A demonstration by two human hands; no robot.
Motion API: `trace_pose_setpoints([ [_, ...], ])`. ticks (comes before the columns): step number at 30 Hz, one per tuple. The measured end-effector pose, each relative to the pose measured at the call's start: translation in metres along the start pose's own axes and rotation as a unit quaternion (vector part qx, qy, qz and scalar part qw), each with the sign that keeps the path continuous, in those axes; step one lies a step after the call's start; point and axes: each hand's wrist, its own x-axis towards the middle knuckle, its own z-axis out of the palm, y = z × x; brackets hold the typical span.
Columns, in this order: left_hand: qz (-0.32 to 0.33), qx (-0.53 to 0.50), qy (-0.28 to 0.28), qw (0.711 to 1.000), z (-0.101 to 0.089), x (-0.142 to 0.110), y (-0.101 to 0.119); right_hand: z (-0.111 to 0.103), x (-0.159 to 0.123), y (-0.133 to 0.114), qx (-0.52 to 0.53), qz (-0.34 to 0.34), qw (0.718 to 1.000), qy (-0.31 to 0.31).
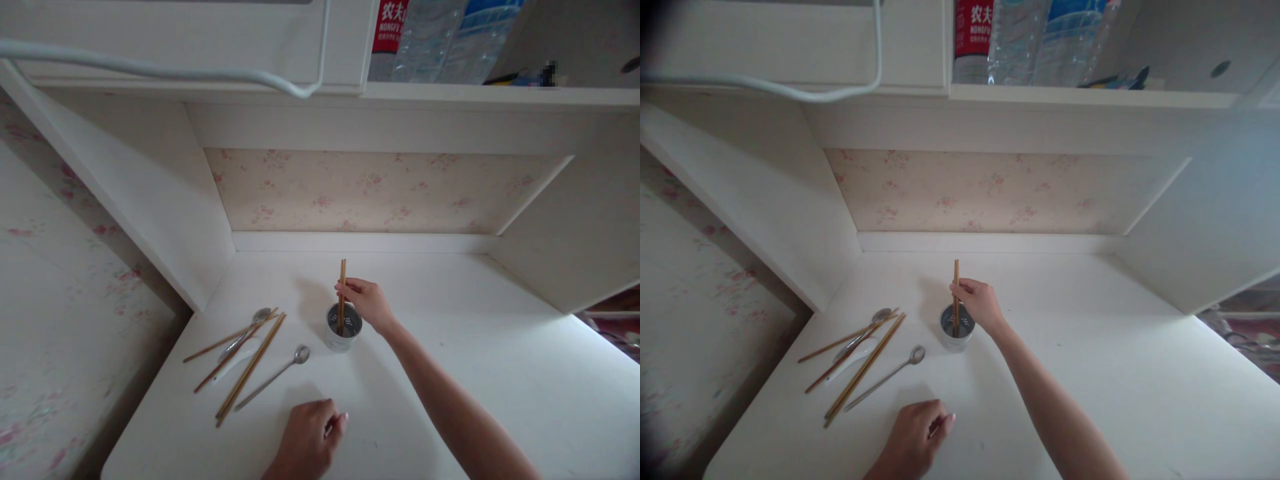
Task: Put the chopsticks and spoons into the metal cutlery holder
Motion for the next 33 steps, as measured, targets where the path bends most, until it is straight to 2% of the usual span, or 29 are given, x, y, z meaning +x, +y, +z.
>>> trace_pose_setpoints([
  [6,0.0,0.0,0.003,1.0,0.002,0.0,-0.002,0.0,0.002,0.004,0.045,0.017,0.999,0.003],
  [25,-0.007,0.026,-0.006,1.0,0.001,-0.001,-0.002,-0.003,-0.008,0.009,0.038,0.024,0.998,-0.034],
  [30,-0.006,0.018,-0.014,1.0,0.0,-0.003,0.003,-0.008,-0.018,0.013,0.133,0.068,0.989,0.019],
  [33,-0.027,-0.002,-0.009,1.0,-0.019,-0.004,0.004,-0.015,-0.032,0.021,0.176,0.077,0.979,0.069],
])
